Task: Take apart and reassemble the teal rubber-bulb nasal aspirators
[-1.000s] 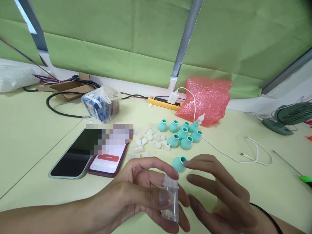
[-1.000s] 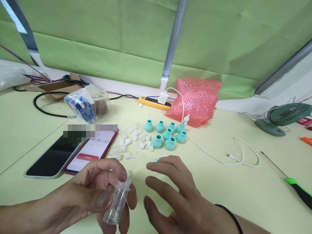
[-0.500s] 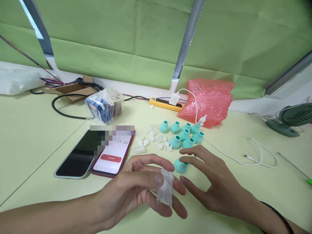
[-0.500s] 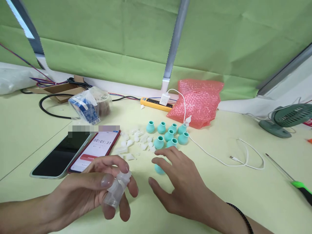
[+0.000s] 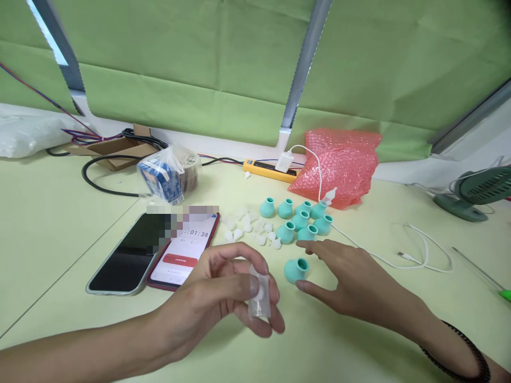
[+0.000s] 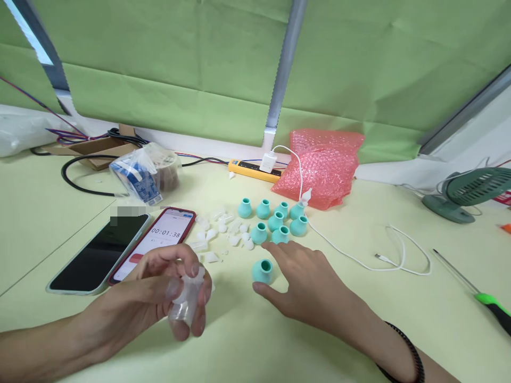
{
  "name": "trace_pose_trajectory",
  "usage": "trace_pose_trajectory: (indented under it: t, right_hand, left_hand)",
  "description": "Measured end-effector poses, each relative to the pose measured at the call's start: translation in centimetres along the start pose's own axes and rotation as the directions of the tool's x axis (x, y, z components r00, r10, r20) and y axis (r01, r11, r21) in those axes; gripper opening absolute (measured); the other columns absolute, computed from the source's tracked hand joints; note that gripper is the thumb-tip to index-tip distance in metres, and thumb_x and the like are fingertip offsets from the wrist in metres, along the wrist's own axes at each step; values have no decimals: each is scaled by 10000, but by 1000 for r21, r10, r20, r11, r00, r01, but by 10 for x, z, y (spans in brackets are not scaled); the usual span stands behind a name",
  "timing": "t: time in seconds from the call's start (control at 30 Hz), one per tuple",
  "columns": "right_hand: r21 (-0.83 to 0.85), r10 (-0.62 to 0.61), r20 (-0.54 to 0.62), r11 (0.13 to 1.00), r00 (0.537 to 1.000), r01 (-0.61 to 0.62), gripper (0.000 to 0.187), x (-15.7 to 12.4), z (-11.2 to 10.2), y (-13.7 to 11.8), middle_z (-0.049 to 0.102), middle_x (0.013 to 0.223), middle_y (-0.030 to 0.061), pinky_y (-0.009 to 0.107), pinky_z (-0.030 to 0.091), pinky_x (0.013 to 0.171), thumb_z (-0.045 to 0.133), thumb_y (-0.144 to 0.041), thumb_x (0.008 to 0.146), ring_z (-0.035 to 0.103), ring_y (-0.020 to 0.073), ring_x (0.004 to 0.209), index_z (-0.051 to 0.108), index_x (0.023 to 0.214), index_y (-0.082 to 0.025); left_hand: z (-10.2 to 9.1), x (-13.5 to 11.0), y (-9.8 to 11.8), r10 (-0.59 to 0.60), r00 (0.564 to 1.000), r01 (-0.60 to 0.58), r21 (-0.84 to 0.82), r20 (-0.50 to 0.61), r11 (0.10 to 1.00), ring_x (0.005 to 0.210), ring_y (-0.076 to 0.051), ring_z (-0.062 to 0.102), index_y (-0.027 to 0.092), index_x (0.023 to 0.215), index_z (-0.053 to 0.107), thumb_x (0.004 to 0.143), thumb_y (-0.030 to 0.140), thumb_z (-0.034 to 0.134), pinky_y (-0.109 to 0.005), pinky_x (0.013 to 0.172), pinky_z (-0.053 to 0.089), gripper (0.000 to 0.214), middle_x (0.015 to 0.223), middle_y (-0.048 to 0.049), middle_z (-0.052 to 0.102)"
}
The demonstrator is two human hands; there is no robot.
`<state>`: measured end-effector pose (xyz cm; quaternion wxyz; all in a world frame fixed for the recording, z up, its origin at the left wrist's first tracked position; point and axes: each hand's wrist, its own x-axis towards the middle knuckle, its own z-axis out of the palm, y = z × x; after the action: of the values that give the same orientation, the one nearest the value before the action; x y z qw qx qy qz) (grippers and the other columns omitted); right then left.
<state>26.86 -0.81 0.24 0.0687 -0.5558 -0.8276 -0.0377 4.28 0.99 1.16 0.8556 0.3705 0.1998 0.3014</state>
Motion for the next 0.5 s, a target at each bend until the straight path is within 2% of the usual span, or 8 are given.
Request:
trace_pose_trajectory:
  t: [0.1,0.23,0.33,0.5]
  right_hand:
    - [20,16,54,1000,998,-17,401,1,3,3,624,936,59,390,476,660,514,-408,727,592,231,811,480,1073,-208]
    - [54,12,101,998,995,-17,404,3,6,5,639,872,47,383,471,650,541,-384,716,599,230,782,488,1079,-214]
    - [61,16,66,998,998,-21,404,4,6,5,646,862,42,373,473,635,548,-396,709,607,228,764,497,1066,-214]
    - [93,-51,18,994,999,49,394,5,7,3,610,1006,53,376,461,698,535,-398,713,565,234,910,493,1064,-222]
  left_hand:
    - [0,3,5,69,997,-68,39,-23,997,694,-201,634,160,783,573,713,131,589,-257,593,498,78,790,-55,631]
    - [0,4,12,97,993,-86,162,-64,983,678,-179,636,160,781,594,711,103,607,-239,584,507,91,777,-47,642]
    - [1,4,17,114,989,-86,262,-94,961,666,-175,637,156,798,594,711,105,610,-241,575,512,101,768,-45,639]
    - [2,8,25,126,984,-63,423,-123,904,608,-174,626,195,972,504,680,122,639,-266,553,509,330,714,-27,627]
